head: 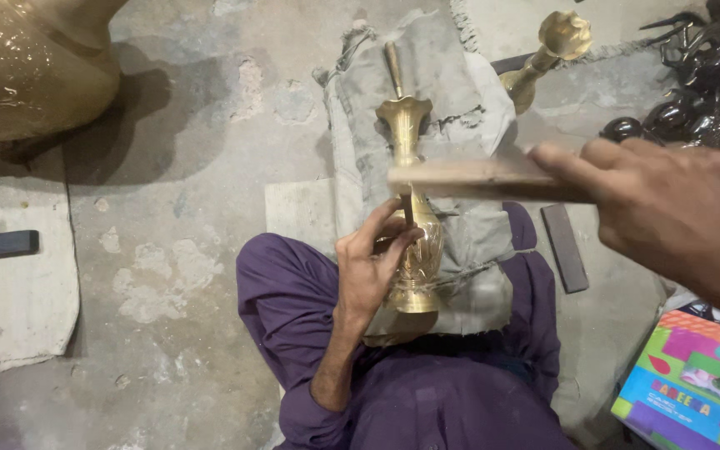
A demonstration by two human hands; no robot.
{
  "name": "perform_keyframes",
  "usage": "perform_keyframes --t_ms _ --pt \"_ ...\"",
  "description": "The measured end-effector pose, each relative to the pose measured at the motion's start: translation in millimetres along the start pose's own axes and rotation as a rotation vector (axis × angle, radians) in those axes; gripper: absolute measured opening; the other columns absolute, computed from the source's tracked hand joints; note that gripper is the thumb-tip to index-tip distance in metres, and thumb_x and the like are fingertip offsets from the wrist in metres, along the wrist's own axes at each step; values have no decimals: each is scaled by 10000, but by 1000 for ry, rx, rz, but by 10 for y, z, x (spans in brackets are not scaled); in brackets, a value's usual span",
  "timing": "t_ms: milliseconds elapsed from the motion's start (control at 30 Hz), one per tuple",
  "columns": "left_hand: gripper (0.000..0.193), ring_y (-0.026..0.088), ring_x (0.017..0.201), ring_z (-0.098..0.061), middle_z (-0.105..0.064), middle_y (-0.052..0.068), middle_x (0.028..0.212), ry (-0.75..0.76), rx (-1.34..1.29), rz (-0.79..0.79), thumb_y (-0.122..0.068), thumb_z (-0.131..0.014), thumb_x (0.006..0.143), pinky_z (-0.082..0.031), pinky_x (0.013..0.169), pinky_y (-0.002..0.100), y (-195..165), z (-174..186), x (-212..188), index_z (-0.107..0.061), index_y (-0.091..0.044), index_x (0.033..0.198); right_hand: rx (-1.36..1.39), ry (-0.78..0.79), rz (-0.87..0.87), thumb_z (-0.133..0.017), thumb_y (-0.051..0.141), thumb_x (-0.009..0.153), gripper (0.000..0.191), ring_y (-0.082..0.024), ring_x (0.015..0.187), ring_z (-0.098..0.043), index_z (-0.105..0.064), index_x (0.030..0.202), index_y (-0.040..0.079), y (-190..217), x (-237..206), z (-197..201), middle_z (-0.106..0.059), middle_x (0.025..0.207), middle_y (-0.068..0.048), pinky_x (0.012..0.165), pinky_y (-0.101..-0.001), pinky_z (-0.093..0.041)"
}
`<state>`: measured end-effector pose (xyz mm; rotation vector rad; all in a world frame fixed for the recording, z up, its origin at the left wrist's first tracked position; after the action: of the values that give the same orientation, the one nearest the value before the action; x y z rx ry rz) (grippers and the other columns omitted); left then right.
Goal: The person sits on the floor with an engraved brass vase on a cloth pad and decorates its surface by hand, holding a steel chisel against the brass and striking it with a wooden mallet, repositioning the chisel repeatedly over the vase body and neck.
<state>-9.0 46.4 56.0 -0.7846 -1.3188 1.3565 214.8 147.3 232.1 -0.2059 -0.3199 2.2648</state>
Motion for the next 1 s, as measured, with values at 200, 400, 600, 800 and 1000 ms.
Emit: perform_keyframes --t_ms 200,400,600,800,1000 --pt "455 216 934 -808 -799 132 1027 11 29 13 -122 -742 955 -693 797 356 13 -4 -16 -614 -89 1390 236 -23 -104 -694 68 841 643 -212 761 -727 -622 1447 270 -107 -55 -56 -747 1013 -37 666 -368 -608" --pt "471 206 933 -805 -797 129 1016 5 -22 35 -109 -768 934 -698 790 333 -19 15 -22 -612 -85 1378 207 -128 -4 -689 102 870 638 -207 768 -691 -567 1486 214 -26 32 22 -716 1057 -75 634 -351 -593" --pt "461 199 943 -808 -802 121 1024 -10 -55 11 -78 -754 932 -690 806 333 -40 11 -15 -624 -67 1374 -169 -58 60 -684 104 856 602 -144 752 -711 -609 1424 291 -10 -40 36 -715 862 20 642 -320 -595" --pt "451 203 980 -807 -800 127 1068 -7 -46 -21 -68 -728 957 -689 823 331 -16 14 -38 -622 -84 1395 -53 -62 80 -692 103 810 668 -193 711 -698 -585 1448 265 -34 -37 27 -707 899 -15 615 -349 -590" --pt "486 202 907 -809 -801 120 995 -28 -54 36 -103 -790 915 -687 767 332 -2 25 -51 -629 -105 1374 2 -51 21 -697 118 866 593 -181 715 -706 -595 1422 298 49 -7 84 -697 899 -11 592 -363 -587"
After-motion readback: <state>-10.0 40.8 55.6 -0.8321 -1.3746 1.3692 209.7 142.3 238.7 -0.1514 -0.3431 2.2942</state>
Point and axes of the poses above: each hand's wrist, its own x-axis towards the middle knuckle, its own z-axis out of the back of the hand, y = z × x, the point moved 4 cm from there along x, towards the middle knuckle
